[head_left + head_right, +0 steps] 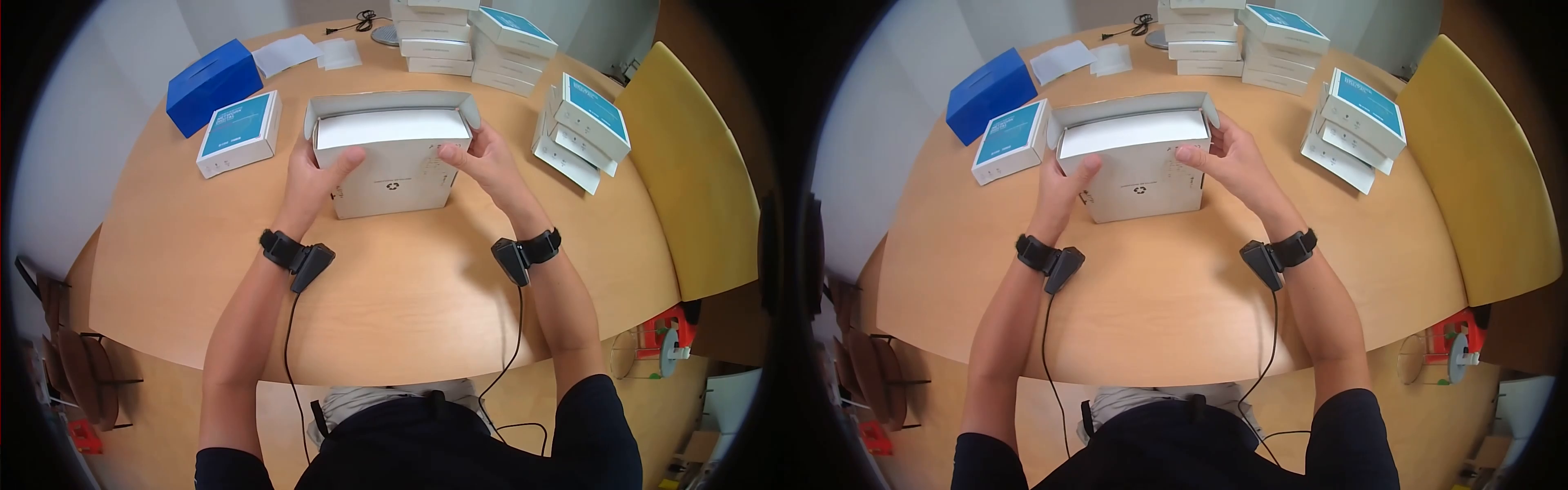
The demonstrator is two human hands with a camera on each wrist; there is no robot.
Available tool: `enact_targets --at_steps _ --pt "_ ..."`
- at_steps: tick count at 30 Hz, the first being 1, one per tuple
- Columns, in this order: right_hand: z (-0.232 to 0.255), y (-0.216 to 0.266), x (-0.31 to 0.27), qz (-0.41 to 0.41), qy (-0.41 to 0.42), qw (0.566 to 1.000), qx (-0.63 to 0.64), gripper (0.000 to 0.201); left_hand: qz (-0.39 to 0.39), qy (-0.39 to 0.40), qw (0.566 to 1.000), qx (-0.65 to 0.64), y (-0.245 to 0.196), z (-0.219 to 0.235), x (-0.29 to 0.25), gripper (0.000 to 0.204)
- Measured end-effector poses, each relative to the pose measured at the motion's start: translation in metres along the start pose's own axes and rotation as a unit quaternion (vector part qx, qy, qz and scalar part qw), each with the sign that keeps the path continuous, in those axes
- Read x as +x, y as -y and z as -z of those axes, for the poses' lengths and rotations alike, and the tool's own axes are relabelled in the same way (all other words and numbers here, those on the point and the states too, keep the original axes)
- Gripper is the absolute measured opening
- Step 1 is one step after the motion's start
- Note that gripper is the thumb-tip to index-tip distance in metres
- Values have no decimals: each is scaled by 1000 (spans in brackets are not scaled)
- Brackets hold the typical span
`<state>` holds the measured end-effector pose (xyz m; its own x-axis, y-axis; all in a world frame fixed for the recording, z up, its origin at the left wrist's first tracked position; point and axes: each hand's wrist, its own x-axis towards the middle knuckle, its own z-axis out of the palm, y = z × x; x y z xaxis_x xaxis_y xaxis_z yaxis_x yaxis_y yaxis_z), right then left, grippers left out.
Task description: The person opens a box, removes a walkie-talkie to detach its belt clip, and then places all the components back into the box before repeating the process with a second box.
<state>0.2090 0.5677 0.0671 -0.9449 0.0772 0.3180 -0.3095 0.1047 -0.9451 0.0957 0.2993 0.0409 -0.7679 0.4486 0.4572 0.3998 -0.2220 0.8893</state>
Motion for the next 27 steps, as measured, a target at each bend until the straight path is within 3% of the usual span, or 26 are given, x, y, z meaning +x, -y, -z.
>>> enact_targets --at_steps 7,13,16,19,27 --pt "1 -3 5 9 -7 1000 -3 78 -26 -27 998 -43 1 -8 13 88" --pt "13 10 5 12 13 998 -66 63 -61 -30 996 -51 4 -10 11 87" --pt "16 22 14 47 -44 997 -34 58 -46 -26 997 -48 6 -8 11 87" --pt "13 30 19 34 -34 996 -79 61 -7 -8 999 -40 11 -4 13 86" --pt "9 24 29 -1 -100 993 -60 46 -23 -30 997 -75 10 -12 12 80"
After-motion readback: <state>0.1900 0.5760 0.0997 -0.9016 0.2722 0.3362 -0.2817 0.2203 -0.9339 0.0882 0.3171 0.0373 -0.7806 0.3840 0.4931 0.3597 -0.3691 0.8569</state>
